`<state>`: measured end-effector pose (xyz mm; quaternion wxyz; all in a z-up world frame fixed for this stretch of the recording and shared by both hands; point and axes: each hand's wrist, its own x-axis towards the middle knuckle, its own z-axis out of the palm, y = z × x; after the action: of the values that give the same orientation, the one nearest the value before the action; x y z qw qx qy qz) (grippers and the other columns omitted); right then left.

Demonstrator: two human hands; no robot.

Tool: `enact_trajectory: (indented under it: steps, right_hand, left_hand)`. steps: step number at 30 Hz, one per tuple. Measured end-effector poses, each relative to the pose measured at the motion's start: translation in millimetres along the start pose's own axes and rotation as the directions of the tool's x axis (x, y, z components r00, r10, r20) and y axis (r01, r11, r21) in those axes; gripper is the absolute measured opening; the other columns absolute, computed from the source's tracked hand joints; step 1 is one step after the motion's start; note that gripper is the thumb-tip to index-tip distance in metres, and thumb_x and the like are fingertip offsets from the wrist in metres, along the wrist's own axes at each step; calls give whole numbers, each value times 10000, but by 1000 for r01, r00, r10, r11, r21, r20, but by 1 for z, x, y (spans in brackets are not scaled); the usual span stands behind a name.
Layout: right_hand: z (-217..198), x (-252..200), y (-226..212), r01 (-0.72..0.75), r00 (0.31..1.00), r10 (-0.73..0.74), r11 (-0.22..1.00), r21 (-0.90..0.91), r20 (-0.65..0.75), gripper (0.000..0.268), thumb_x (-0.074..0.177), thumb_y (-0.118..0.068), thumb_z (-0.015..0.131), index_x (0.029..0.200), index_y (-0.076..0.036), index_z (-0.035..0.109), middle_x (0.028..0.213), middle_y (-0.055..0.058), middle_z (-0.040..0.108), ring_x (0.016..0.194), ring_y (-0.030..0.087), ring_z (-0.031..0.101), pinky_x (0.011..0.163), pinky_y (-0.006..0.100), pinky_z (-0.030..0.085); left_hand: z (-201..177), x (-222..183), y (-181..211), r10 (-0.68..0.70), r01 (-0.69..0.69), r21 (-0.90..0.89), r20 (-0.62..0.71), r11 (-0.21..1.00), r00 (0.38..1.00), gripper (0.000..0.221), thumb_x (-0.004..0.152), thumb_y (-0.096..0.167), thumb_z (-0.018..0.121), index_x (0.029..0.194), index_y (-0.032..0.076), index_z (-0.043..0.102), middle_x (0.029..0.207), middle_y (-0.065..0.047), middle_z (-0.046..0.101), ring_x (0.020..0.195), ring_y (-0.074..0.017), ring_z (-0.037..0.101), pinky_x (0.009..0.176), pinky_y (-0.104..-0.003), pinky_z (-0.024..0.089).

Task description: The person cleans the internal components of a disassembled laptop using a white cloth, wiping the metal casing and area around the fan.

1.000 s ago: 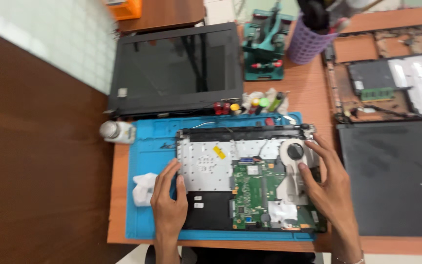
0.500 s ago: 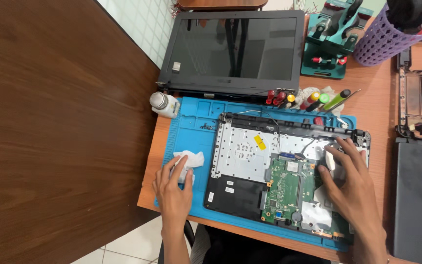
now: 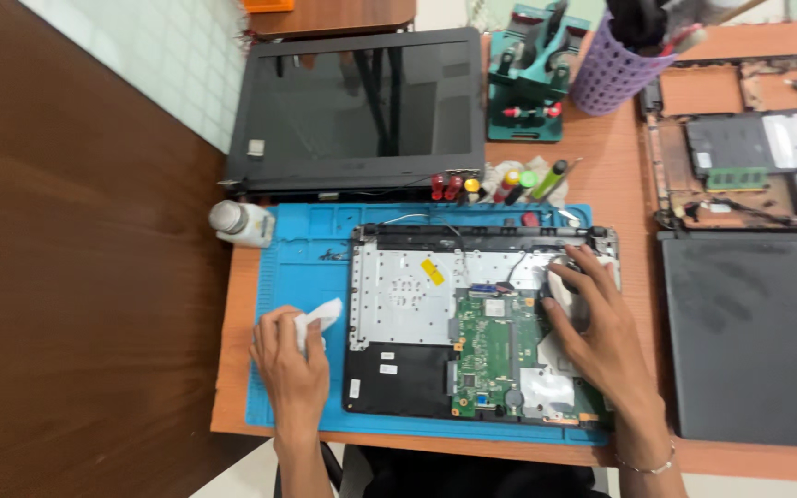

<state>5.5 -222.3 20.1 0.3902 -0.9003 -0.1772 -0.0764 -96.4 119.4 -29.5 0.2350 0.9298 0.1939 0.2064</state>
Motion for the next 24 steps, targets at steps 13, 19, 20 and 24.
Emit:
enact_trajectory:
  steps: [13,19,20,24]
  right_hand:
    - [1,0,3,6,1000,-6,1000,-5,6,409,898,-117,708,1295,-43,643,1486,165,556,1484,384,440,1258,521,282]
    - [1,0,1,17,1000,-17,1000,-17,18,414,895,-124,714,1297,-53,647,1493,163,548,1490,378,432,1266,529,270]
    - [1,-1,-1,19,999,-19,1000,-22,27,417,892,-127,719,1297,-58,650,1493,161,546,1491,376,429,1269,532,263]
    - [3,-1,-4,46,998,-45,999,-19,53,419,872,-137,737,1279,-77,658,1499,159,528,1493,368,413,1270,542,241]
  left_hand:
    - [-11,8,43,-102,164,-362,185,918,977,224,1029,63,501,1192,3,643,1075,-150,593,974,-317,634,850,-416,512]
    - [1,8,73,144,-33,-441,220,897,965,387,911,18,609,1288,60,689,1096,-105,641,999,-298,662,846,-390,540]
    - [5,8,78,212,-105,-460,186,882,959,384,886,10,637,1264,53,690,1117,-101,656,1034,-307,659,873,-395,533]
    - [25,15,88,430,-346,-403,137,847,892,412,805,-40,678,1205,56,708,1135,-91,661,1067,-303,635,948,-419,491]
